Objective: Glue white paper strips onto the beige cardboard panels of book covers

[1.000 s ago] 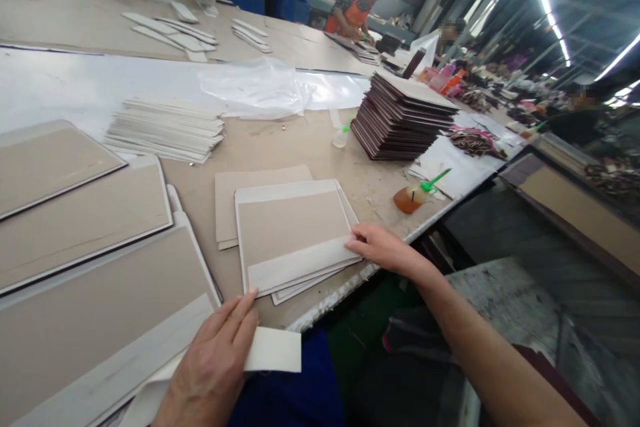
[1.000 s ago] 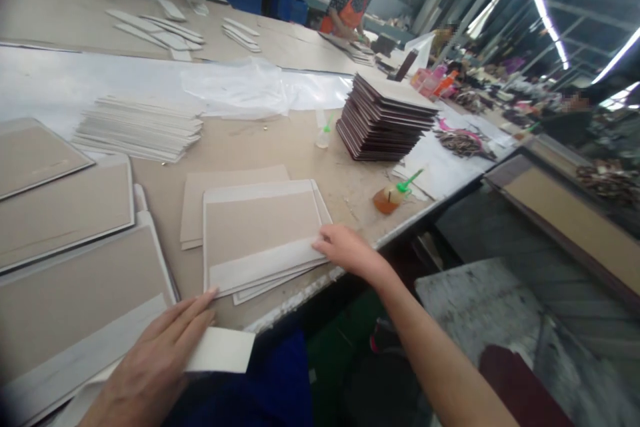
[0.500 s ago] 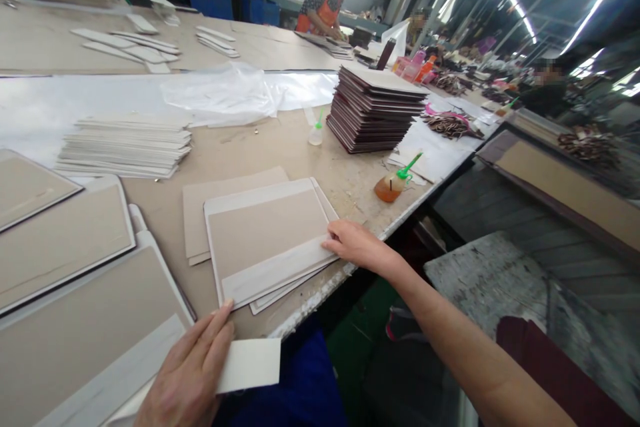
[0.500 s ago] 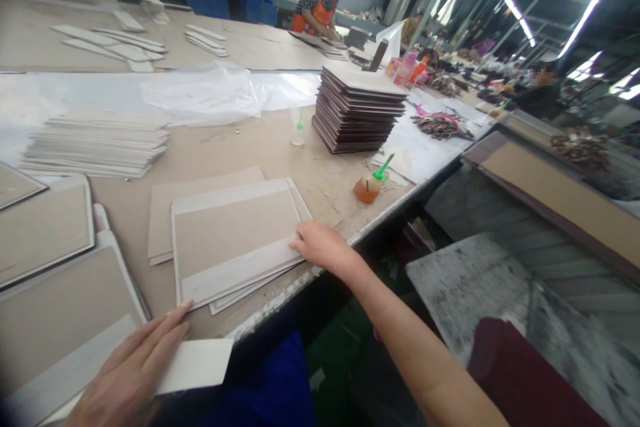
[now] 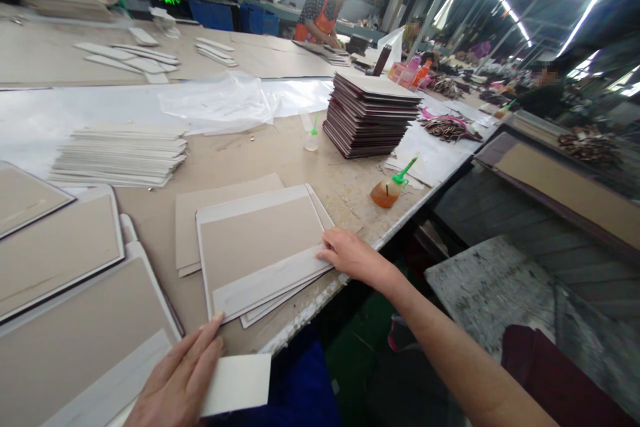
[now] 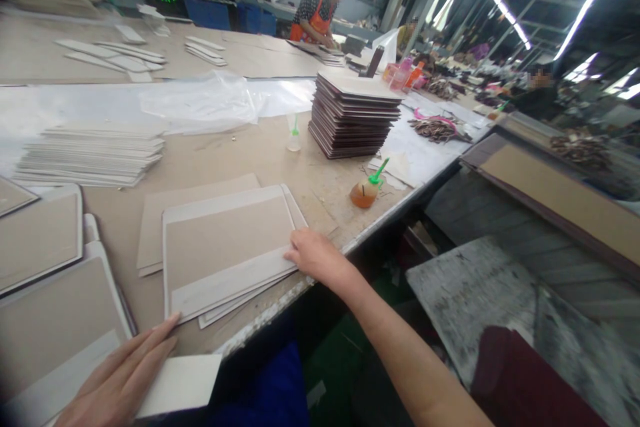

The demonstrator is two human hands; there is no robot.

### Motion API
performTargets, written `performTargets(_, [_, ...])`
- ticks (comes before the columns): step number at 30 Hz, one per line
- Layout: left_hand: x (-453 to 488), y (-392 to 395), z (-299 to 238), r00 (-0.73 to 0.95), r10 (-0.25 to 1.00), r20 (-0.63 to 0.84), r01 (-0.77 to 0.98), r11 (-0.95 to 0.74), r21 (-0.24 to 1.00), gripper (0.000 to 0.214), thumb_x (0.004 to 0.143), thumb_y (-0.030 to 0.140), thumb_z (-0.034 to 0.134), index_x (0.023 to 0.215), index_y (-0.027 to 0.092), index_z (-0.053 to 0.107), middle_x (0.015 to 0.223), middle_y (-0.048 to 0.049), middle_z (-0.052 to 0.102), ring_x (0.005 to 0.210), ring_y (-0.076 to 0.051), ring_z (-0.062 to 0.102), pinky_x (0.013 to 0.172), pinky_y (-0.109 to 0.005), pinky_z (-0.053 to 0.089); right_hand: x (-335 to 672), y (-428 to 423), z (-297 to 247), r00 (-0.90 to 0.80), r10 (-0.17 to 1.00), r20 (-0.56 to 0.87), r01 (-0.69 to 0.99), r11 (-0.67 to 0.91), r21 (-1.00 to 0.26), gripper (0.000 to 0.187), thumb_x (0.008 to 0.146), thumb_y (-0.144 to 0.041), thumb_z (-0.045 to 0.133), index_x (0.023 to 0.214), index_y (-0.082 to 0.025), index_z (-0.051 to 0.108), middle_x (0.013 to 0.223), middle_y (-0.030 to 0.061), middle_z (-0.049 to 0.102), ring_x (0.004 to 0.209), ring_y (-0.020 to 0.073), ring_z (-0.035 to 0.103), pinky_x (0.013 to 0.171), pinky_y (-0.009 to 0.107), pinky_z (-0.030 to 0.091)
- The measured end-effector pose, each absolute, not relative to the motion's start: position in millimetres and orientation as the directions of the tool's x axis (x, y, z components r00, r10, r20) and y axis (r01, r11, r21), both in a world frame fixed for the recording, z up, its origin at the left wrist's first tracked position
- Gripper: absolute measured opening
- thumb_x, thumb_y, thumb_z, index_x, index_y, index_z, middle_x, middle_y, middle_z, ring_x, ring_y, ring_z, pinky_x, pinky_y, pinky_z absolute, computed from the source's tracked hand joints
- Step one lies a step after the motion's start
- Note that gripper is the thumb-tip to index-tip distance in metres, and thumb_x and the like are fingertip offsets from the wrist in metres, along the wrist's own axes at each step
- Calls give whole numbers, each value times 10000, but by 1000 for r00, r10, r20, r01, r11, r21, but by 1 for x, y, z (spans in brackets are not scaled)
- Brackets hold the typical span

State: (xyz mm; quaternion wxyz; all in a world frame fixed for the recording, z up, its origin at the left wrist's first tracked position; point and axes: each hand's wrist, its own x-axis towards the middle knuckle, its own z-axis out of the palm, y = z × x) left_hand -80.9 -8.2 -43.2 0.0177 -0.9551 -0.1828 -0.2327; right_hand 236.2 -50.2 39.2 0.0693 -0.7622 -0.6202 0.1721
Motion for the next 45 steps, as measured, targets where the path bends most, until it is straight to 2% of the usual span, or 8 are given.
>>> performTargets(8, [-81,-9,-41,829,342,442,361,-932,45,436,729,47,344,1147,99,458,1219,-163,535,1174,-256,431,938,-342,397,231,-51,40,198,964,-175,919,-245,-309,110,801,-241,580,759,-161,516,810,31,548,779,141,492,690,232,342])
performTargets(13, [-78,-9,-38,817,352,456,387,-922,18,446,713,-3,323,1114,120,473,1185,-139,570,1138,-236,474,921,-317,421,228,-55,47,334,927,-171,886,-370,-278,101,801,-199,559,867,-164,489,805,31,568,747,149,528,648,236,356])
performTargets(18, [-73,-9,-34,790,356,500,412,-911,-2,441,718,-15,310,1069,140,527,1171,-104,589,1101,-201,507,919,-285,429,231,-67,50,445,895,-44,875,-444,-193,38,847,-191,472,858,-177,506,804,39,580,754,166,549,665,256,384])
performTargets(25, [-62,-21,-12,729,481,487,501,-860,99,364,761,-16,310,978,106,576,1129,-118,610,1020,-203,538,866,-324,479,186,-82,34,55,954,294,994,-23,-111,290,903,-231,373,1099,-107,548,1056,140,599,1038,229,516,895,361,412])
performTargets(29, [-61,-22,-8,738,499,454,502,-856,124,339,784,6,317,966,112,583,1122,-109,617,1006,-193,547,854,-323,495,156,-85,20,-229,931,283,965,256,-60,387,892,-250,395,1243,-103,470,1282,133,494,1239,236,371,1006,408,351])
performTargets(32, [-63,-22,-10,722,505,473,508,-851,134,356,779,8,311,981,120,582,1128,-108,614,1019,-194,549,862,-333,493,148,-88,13,-302,930,211,944,322,-70,475,877,-325,429,1290,-91,420,1351,123,415,1294,235,280,1049,425,300])
performTargets(41, [-62,-20,-12,688,525,501,490,-845,213,413,696,-63,345,990,116,573,1115,-94,623,1003,-200,552,854,-328,502,194,-110,1,-64,978,197,994,46,95,505,893,-339,373,1281,-19,411,1326,191,422,1253,266,354,989,440,386])
performTargets(45, [-58,-22,-2,657,667,353,520,-739,428,395,669,-78,372,930,120,592,1053,-86,645,983,-180,553,883,-300,474,211,-113,-8,3,932,363,996,-36,83,464,905,-356,324,1214,-48,480,1229,203,521,1165,277,468,938,444,436])
